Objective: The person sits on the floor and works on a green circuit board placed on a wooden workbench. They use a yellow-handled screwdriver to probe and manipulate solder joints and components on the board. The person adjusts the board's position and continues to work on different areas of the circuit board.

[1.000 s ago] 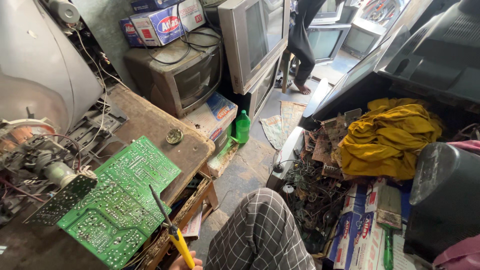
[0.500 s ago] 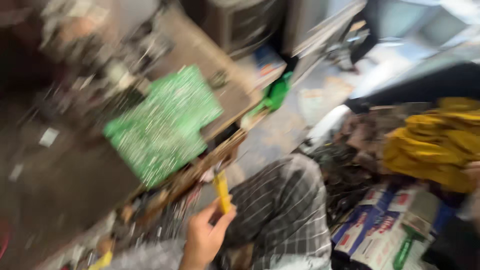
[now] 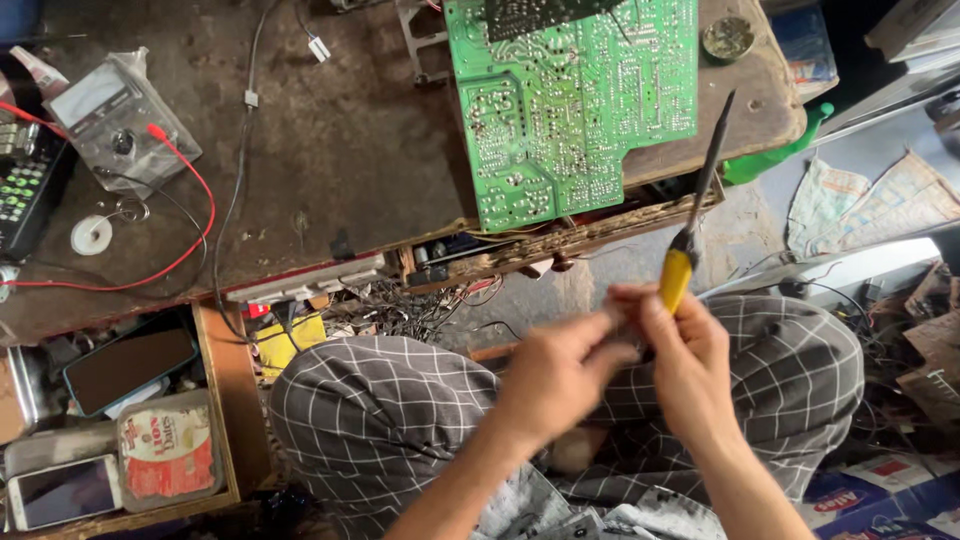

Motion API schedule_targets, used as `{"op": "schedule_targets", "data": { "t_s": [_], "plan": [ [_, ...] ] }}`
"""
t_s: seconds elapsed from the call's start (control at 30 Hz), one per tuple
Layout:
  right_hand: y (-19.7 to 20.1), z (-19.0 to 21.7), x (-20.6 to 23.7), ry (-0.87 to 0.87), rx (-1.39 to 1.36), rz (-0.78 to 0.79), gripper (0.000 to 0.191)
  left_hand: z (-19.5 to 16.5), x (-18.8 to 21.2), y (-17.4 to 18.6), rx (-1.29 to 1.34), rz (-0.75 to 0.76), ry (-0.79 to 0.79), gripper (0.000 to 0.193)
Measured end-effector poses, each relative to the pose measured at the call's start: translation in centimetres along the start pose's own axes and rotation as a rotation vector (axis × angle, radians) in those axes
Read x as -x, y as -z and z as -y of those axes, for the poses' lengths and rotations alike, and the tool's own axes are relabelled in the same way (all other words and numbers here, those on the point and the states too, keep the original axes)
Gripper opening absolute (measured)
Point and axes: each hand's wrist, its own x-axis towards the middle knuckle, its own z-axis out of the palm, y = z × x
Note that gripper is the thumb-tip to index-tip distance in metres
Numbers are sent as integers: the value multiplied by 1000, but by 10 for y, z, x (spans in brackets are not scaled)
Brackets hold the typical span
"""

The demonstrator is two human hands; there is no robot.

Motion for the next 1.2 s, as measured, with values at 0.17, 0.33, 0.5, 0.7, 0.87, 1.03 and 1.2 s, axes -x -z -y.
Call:
{"op": "schedule_targets", "data": {
  "t_s": [0.17,0.33,0.5,0.7,0.87,1.03,1.2],
  "plan": [
    [8,-1,-51,53,-261,-92,22,40,-69,99,292,-502,-93,37],
    [2,1,-90,-1,-314,-154,23,78,-124,135,530,-272,241,58],
    [-13,3,-97,-71,-351,-129,21,86,-121,124,796,48,168,54],
    [-22,11,-97,-79,-335,-171,22,91,-121,120,666,13,125,41],
    [-24,19,-109,-125,-322,-173,22,98,-111,115,753,-17,102,45],
    [-18,24,-103,-103,-230,-106,29,102,-108,112,802,-63,69,46],
    [-4,14,-48,51,136,-160,39,106,-108,111,855,-53,42,44]
  ]
}}
